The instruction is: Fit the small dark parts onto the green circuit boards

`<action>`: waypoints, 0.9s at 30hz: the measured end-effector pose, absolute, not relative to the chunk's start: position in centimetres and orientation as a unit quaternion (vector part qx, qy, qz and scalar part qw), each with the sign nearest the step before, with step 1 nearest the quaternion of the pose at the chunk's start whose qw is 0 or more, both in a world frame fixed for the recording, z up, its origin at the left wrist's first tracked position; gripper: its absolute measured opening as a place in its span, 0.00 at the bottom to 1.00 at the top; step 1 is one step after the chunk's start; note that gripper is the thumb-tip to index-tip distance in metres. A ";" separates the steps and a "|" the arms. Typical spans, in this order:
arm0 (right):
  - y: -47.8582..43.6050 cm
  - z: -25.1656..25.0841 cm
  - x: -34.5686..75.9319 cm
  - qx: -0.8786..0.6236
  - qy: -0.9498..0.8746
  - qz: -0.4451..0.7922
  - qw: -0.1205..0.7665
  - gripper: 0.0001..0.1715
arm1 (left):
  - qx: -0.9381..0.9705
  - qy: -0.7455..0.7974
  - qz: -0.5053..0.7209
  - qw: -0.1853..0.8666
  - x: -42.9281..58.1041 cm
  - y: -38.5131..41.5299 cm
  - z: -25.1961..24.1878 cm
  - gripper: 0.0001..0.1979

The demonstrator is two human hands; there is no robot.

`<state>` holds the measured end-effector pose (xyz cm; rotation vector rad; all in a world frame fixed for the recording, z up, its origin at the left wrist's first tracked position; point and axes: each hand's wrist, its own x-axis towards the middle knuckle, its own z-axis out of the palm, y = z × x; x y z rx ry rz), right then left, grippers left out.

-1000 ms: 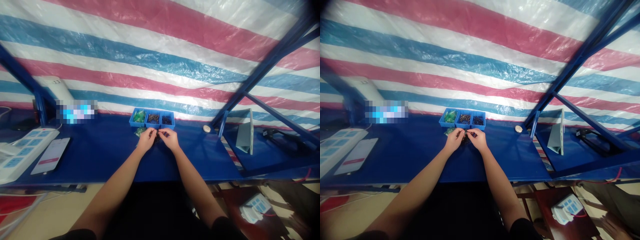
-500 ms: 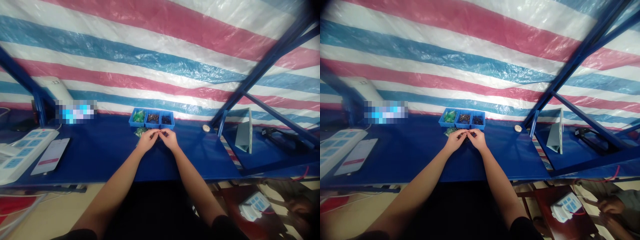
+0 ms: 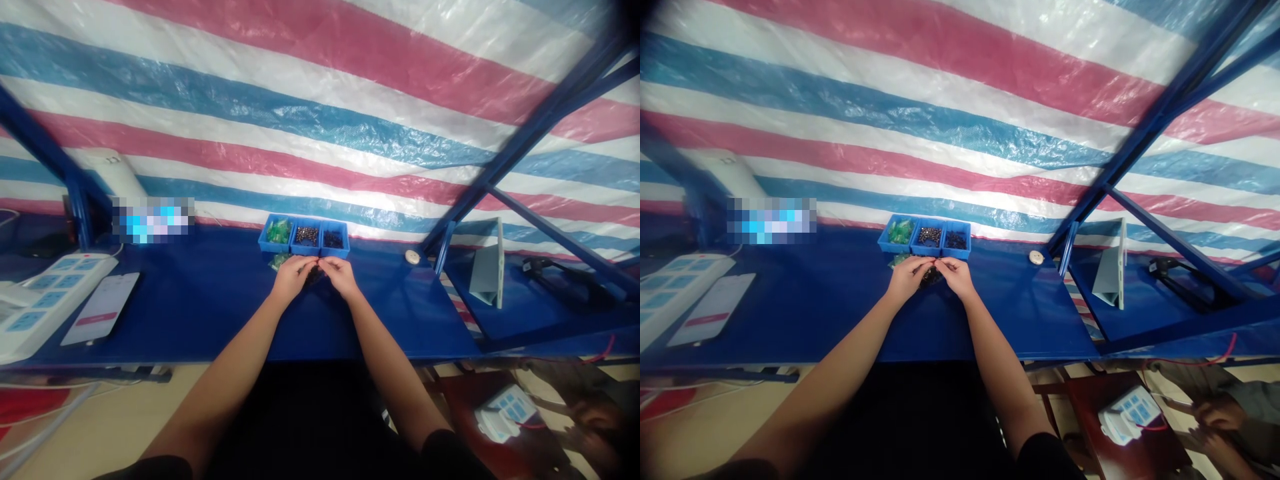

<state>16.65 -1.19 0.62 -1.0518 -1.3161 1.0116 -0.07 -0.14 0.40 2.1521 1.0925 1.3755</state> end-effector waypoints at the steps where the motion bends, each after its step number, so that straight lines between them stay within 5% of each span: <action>1: -1.2 0.6 16.6 -0.445 -0.552 0.424 0.563 0.17 | 0.762 0.387 0.488 0.176 -0.1 -0.1 0.3 0.11; 27: -1.8 0.9 16.5 -0.501 -0.638 0.213 0.545 0.12 | 0.750 0.436 0.465 0.177 0.1 0.0 0.2 0.13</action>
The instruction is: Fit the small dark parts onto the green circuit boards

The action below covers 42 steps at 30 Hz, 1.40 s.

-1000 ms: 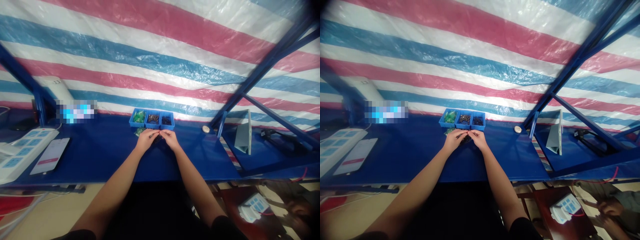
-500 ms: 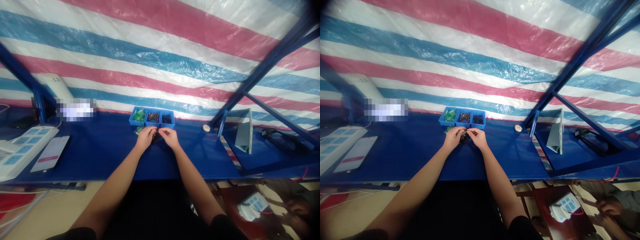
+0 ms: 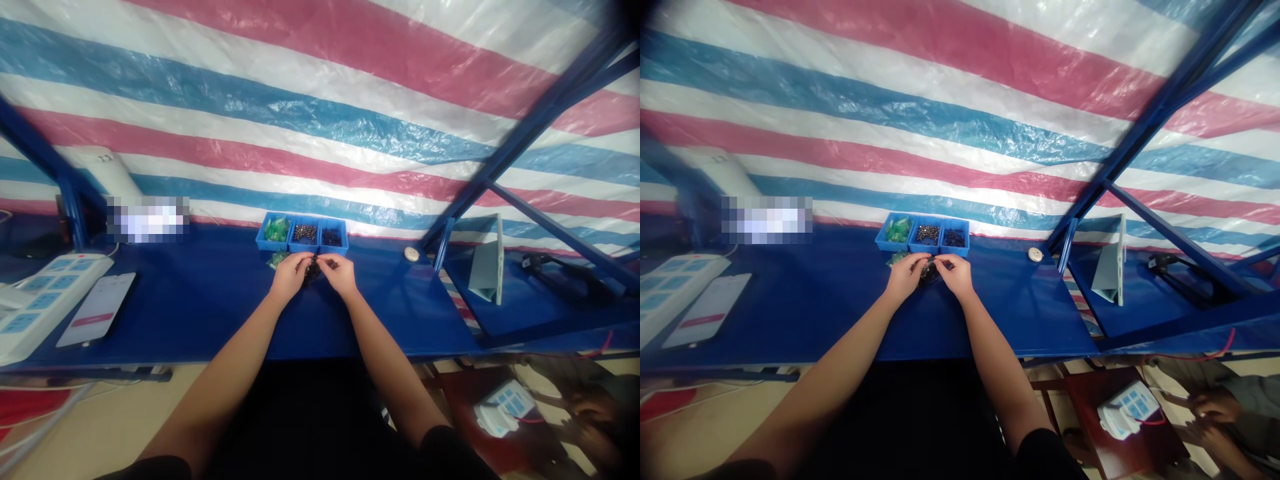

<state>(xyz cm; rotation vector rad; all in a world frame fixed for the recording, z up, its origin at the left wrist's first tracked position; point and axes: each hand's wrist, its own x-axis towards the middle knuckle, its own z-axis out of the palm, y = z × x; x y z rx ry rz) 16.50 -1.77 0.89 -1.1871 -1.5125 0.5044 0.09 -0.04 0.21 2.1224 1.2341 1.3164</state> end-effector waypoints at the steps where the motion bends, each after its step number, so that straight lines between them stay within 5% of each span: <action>1: -1.9 1.0 16.5 -0.505 -0.633 0.199 0.553 0.13 | 0.747 0.438 0.464 0.187 0.1 -0.1 0.2 0.13; 9: -1.5 1.2 17.9 -0.557 -0.488 -0.019 0.672 0.18 | 0.722 0.466 0.470 0.202 0.1 -0.1 0.0 0.14; 24: -0.1 -0.8 18.9 -0.594 -0.715 0.142 0.339 0.13 | 0.738 0.469 0.451 0.180 0.0 -0.2 0.2 0.13; 42: -0.6 -0.3 19.2 -0.515 -0.794 0.133 0.294 0.08 | 0.743 0.467 0.444 0.181 0.0 -0.3 0.2 0.13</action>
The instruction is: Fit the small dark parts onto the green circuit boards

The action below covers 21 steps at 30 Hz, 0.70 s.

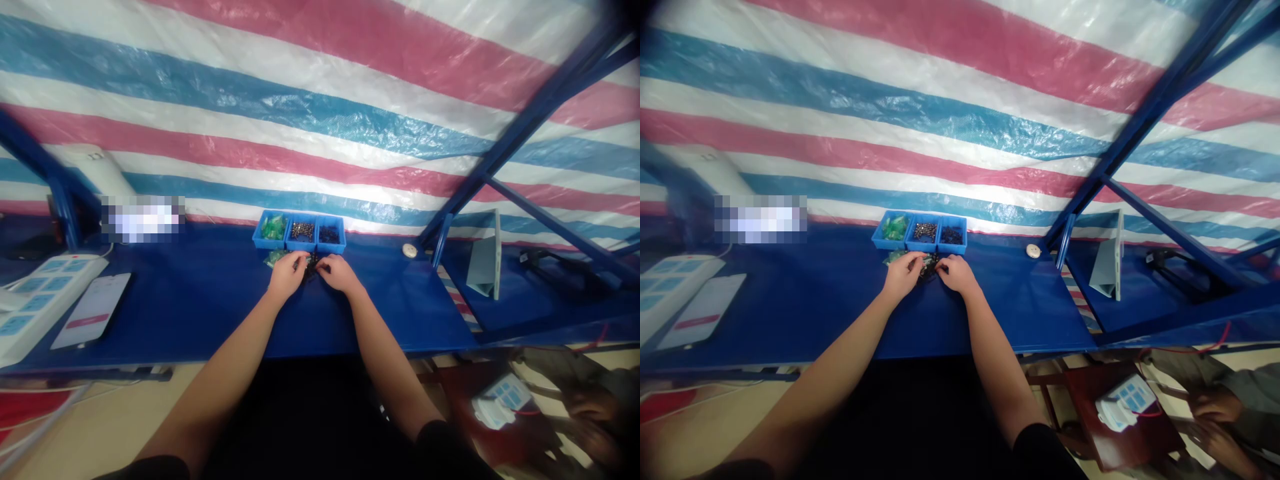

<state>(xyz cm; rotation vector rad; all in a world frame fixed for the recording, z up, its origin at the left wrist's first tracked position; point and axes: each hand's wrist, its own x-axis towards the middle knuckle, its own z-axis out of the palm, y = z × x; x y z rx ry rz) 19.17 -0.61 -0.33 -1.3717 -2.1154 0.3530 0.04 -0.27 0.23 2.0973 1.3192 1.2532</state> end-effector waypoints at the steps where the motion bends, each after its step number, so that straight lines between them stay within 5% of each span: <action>1: -0.6 -0.3 19.2 -0.515 -0.796 0.129 0.290 0.08 | 0.743 0.468 0.443 0.182 0.0 -0.3 0.2 0.13; 8: -0.7 -0.6 19.2 -0.522 -0.785 0.139 0.305 0.10 | 0.745 0.464 0.441 0.186 0.0 -0.2 0.1 0.13; 21: -0.9 0.1 17.4 -0.482 -0.694 0.228 0.484 0.16 | 0.785 0.425 0.424 0.151 0.3 -0.1 -0.2 0.12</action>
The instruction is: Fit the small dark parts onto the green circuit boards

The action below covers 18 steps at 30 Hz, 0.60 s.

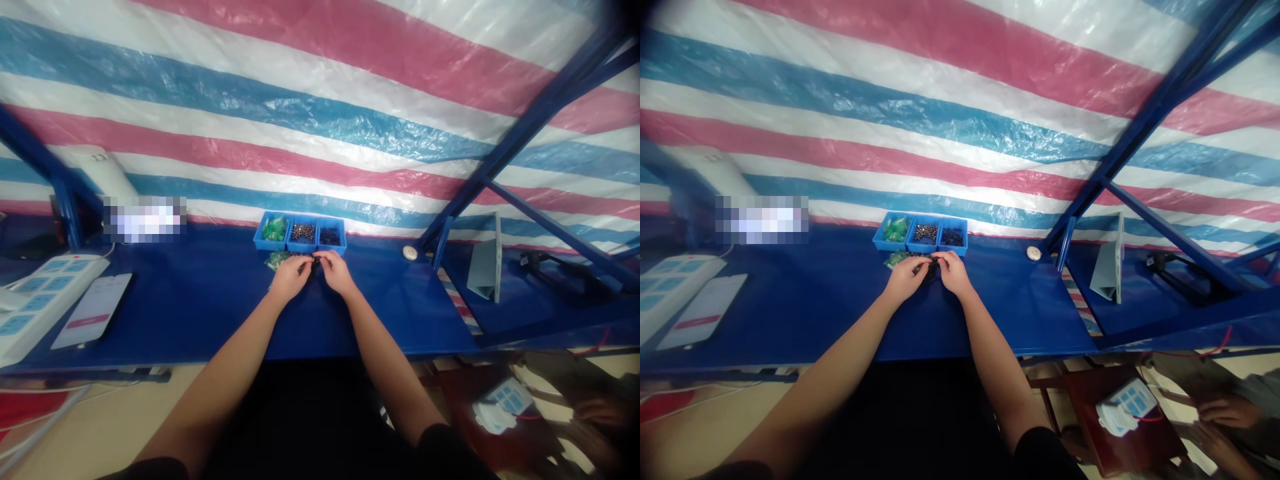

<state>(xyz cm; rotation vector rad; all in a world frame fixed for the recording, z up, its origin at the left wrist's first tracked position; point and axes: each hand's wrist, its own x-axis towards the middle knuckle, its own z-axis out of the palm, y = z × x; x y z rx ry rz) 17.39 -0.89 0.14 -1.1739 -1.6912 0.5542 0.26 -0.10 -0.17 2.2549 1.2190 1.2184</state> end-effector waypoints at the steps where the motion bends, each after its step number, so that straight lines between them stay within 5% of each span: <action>1: -0.9 0.1 17.2 -0.479 -0.683 0.245 0.494 0.14 | 0.791 0.419 0.422 0.145 0.3 -0.1 -0.1 0.11; 11: -0.3 -0.3 16.8 -0.461 -0.549 0.430 0.549 0.21 | 0.786 0.414 0.435 0.147 0.4 -0.2 0.1 0.10; 18: -0.7 0.1 16.9 -0.449 -0.582 0.390 0.555 0.19 | 0.757 0.455 0.434 0.178 0.3 -0.1 0.0 0.10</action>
